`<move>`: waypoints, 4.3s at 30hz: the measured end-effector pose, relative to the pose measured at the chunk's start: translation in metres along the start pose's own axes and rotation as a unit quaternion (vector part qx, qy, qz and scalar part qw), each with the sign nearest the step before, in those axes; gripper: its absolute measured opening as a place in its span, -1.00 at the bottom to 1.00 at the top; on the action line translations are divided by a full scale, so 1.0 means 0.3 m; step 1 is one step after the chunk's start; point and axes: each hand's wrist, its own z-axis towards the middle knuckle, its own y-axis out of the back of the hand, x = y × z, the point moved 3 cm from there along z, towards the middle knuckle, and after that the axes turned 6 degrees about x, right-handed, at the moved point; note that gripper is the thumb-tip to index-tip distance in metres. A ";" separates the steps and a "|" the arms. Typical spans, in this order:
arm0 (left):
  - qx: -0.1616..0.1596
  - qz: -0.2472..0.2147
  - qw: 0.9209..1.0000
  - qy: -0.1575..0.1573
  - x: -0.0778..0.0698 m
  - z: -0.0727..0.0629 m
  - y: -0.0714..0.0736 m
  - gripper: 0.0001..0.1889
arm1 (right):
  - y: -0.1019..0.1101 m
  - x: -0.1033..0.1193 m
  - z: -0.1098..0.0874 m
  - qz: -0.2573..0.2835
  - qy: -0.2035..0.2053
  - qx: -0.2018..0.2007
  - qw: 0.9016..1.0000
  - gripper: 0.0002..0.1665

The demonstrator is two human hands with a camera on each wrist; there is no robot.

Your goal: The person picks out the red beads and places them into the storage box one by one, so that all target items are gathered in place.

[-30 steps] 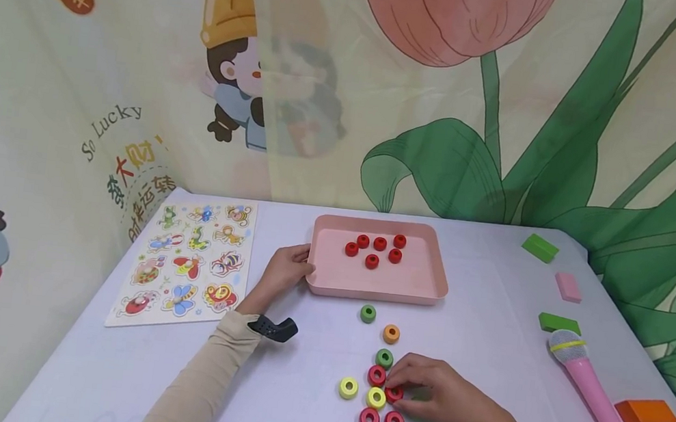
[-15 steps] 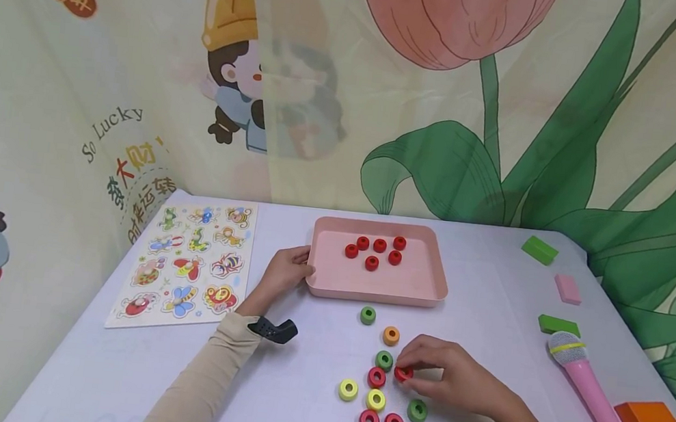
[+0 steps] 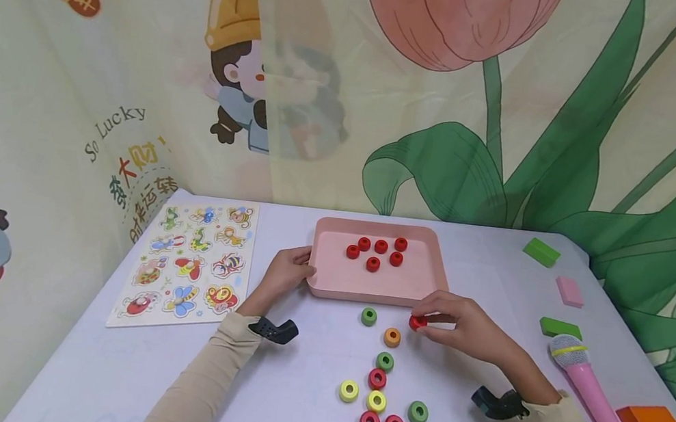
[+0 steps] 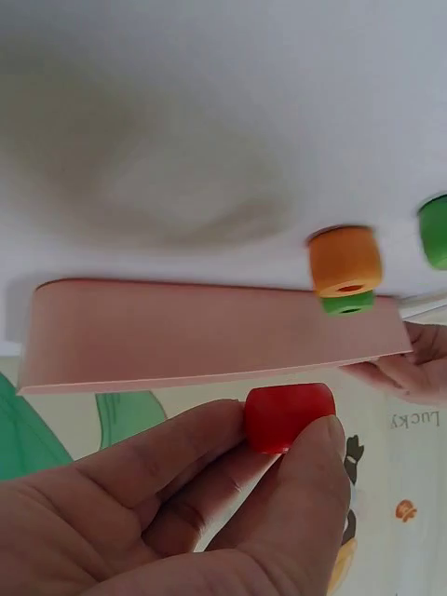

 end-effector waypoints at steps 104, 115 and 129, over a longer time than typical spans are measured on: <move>0.000 -0.002 1.000 0.008 0.002 0.000 -0.002 -0.47 | 0.133 -0.079 0.208 -0.033 -0.132 0.002 0.991 -0.58; 0.008 -0.011 1.000 0.013 0.000 -0.002 -0.003 -0.46 | 0.008 -0.001 0.038 -0.061 -0.093 -0.004 0.994 -0.61; 0.008 -0.010 1.000 0.007 0.006 0.005 0.000 -0.45 | -0.107 0.163 -0.098 -0.049 -0.062 0.040 0.996 -0.66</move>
